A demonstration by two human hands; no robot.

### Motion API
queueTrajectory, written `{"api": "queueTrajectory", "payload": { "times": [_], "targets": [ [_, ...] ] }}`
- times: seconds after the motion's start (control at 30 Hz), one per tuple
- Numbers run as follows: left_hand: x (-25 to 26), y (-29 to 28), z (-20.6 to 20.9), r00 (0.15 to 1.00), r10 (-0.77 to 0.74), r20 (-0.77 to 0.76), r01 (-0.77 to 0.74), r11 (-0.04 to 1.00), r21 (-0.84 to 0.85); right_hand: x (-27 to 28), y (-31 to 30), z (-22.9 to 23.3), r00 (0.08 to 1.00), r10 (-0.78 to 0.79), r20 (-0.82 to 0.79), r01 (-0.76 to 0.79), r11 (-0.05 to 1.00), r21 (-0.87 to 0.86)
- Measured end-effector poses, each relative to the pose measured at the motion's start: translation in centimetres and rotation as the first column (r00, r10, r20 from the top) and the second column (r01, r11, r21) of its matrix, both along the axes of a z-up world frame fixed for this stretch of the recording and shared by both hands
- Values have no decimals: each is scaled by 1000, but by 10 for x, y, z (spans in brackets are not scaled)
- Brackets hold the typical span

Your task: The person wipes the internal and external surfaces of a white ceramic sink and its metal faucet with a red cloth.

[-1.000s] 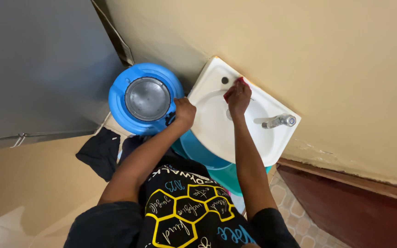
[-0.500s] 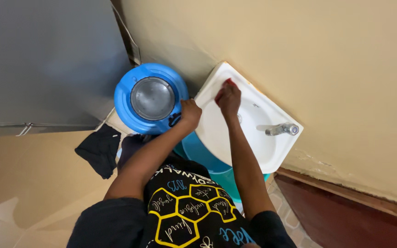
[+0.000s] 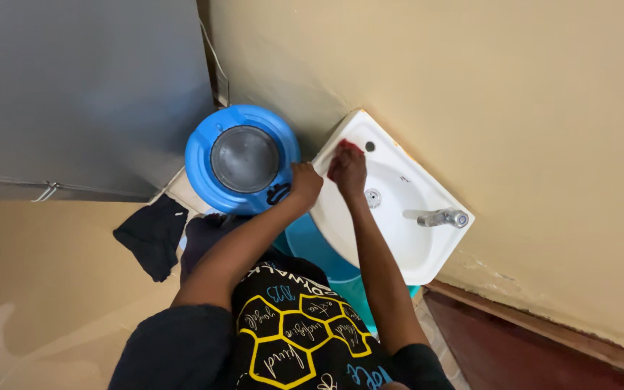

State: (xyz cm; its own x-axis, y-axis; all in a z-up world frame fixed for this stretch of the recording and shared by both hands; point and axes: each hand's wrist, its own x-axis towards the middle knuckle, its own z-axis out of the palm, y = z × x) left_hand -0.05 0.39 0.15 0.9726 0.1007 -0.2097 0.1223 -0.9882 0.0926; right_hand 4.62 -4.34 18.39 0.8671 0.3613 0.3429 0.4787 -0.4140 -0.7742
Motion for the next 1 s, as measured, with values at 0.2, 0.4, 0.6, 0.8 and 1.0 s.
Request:
{"api": "queueTrajectory", "payload": {
  "times": [0.2, 0.4, 0.6, 0.8, 1.0],
  "targets": [
    [-3, 2, -1, 999, -10, 52, 9, 1000, 21, 19, 18, 33, 883, 6, 468, 198, 902, -385],
    [2, 1, -14, 997, 29, 77, -27, 999, -18, -4, -4, -22, 877, -7, -480, 56, 995, 87],
    [3, 1, -9, 1000, -15, -6, 15, 1000, -18, -10, -9, -31, 987, 110, 117, -84, 974, -208],
    [2, 0, -10, 1000, 3, 18, -3, 1000, -6, 9, 19, 24, 900, 14, 436, 217, 853, -475],
    [-10, 17, 13, 999, -42, 9, 42, 998, -47, -13, 3, -18, 968, -135, -212, 69, 954, -291]
  ]
}}
